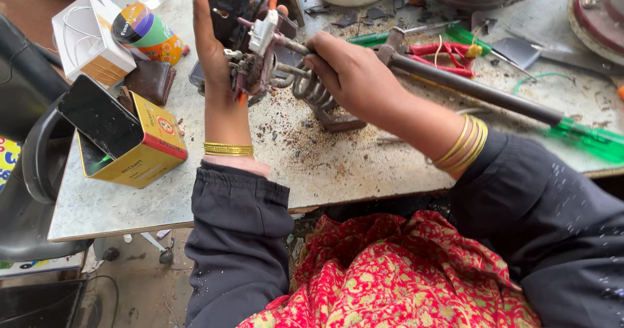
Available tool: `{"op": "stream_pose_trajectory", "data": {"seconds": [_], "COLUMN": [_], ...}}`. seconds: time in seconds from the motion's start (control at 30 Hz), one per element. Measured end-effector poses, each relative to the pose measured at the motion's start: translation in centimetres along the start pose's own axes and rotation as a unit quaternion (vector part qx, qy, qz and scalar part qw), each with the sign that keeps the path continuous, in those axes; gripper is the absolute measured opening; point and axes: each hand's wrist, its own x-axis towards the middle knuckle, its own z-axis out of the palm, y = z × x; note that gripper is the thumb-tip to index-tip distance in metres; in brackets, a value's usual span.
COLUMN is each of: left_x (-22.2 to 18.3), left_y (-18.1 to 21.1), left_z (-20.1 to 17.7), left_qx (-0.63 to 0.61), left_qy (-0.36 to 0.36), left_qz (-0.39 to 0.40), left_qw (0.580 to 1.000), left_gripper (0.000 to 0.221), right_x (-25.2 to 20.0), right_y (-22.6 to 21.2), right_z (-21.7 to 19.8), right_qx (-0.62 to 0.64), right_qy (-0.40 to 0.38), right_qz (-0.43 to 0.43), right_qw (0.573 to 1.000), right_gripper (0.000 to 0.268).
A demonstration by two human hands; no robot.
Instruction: The person uses a hammer and pliers to disassemble a small electrical component, removing a white plastic piece and a metal rod. They then reassemble the parts by hand and with tools, placing the component back on the workbench.
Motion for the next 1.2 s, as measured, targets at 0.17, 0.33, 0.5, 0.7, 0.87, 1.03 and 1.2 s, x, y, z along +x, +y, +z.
{"op": "stream_pose_trajectory", "data": {"seconds": [0.17,0.33,0.5,0.7,0.87,1.03,1.2], "left_x": [-0.4,-0.8,-0.8,-0.9,-1.4,-2.4,-2.7], "left_y": [0.5,0.2,-0.5,-1.0,-0.2,0.3,0.1], "left_z": [1.3,2.5,2.5,2.3,3.3,4.6,4.7], "left_qx": [0.025,0.069,0.075,0.155,0.270,0.333,0.385], "left_qy": [-0.029,-0.046,0.019,0.068,0.064,0.060,0.077], "left_qz": [-0.015,0.016,-0.028,0.055,0.140,0.205,0.227], "left_qw": [0.999,0.996,0.997,0.984,0.950,0.918,0.891], "left_gripper": [0.067,0.058,0.036,0.025,0.024,0.025,0.026], "right_x": [-1.4,-2.0,-1.9,-1.8,-1.7,-1.8,-1.9], "right_y": [-0.4,-0.9,-1.6,-1.8,-2.0,-1.8,-1.0], "right_z": [-0.4,-1.2,-1.9,-2.9,-3.9,-4.1,-3.4], "right_qx": [0.054,0.082,0.070,0.104,0.122,0.140,0.168], "right_qy": [-0.011,-0.018,-0.043,-0.046,-0.028,-0.037,-0.024], "right_qz": [0.039,0.040,0.126,0.185,0.134,0.141,0.129], "right_qw": [0.998,0.996,0.989,0.976,0.983,0.979,0.977], "right_gripper": [0.017,0.019,0.022,0.022,0.022,0.021,0.021]}}
